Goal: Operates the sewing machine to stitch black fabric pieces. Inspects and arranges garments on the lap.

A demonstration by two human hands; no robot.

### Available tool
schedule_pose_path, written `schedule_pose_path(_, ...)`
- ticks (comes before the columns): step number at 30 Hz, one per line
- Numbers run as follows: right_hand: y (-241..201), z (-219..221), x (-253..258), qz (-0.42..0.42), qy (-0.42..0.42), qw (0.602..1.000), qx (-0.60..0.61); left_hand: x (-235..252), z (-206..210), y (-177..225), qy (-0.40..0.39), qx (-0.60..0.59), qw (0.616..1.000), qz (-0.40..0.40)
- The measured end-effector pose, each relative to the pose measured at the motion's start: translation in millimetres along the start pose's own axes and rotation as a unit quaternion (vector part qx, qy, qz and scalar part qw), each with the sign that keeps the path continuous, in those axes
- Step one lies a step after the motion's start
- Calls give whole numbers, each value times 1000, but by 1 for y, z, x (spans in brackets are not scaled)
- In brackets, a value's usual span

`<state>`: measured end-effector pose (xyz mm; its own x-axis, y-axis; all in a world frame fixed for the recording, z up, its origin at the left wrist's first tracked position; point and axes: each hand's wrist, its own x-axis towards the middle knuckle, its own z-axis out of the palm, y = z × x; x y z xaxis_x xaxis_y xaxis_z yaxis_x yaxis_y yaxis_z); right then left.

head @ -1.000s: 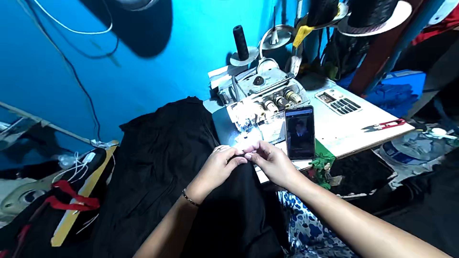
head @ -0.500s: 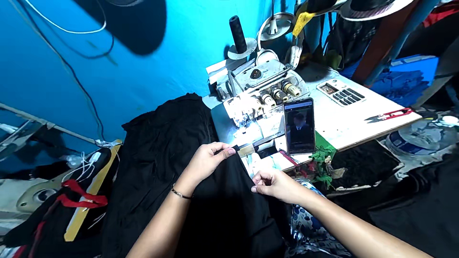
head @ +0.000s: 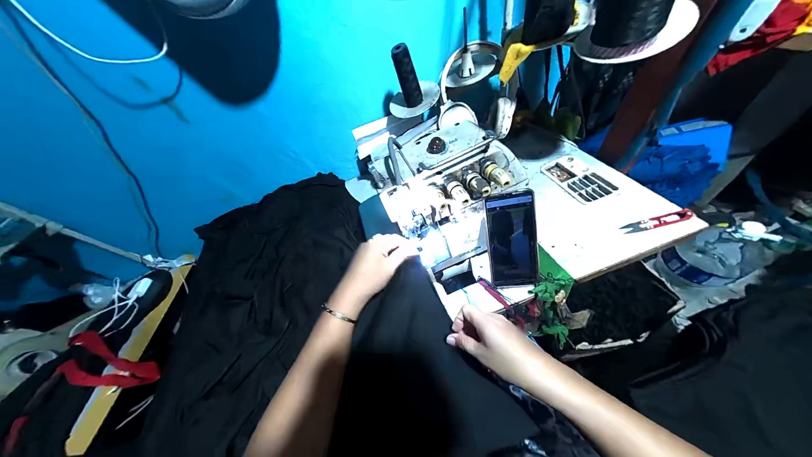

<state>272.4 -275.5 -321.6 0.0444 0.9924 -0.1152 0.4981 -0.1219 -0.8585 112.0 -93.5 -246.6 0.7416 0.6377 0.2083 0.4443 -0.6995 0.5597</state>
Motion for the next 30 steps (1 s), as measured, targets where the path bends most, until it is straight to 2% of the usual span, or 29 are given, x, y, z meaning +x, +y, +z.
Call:
schedule_pose_path(1, 6, 1, 9, -20, 62, 997, -44, 4, 6, -3, -16, 1, 1000, -6)
schedule_pose_path(3, 5, -4, 28, -82, 205, 974, -47, 8, 12, -11, -33, 0, 999, -9)
schedule_pose_path(4, 1, -8, 38, -110, 249, 962, -34, 8, 14, -12, -38, -3, 999, -12)
schedule_pose_path(6, -7, -15, 59, -148, 269, 952, -3, 7, 15, -12, -48, -8, 999, -25)
schedule_pose_path(10, -16, -23, 83, -152, 200, 967, 52, 6, 12, -11, -48, -30, 998, -31)
schedule_pose_path(17, -18, -39, 85, -119, 88, 987, 58, 3, 13, -14, -55, -43, 997, -22)
schedule_pose_path(30, -25, -55, 84, -103, 13, 992, 67, 1, 12, -9, -56, -52, 997, -14)
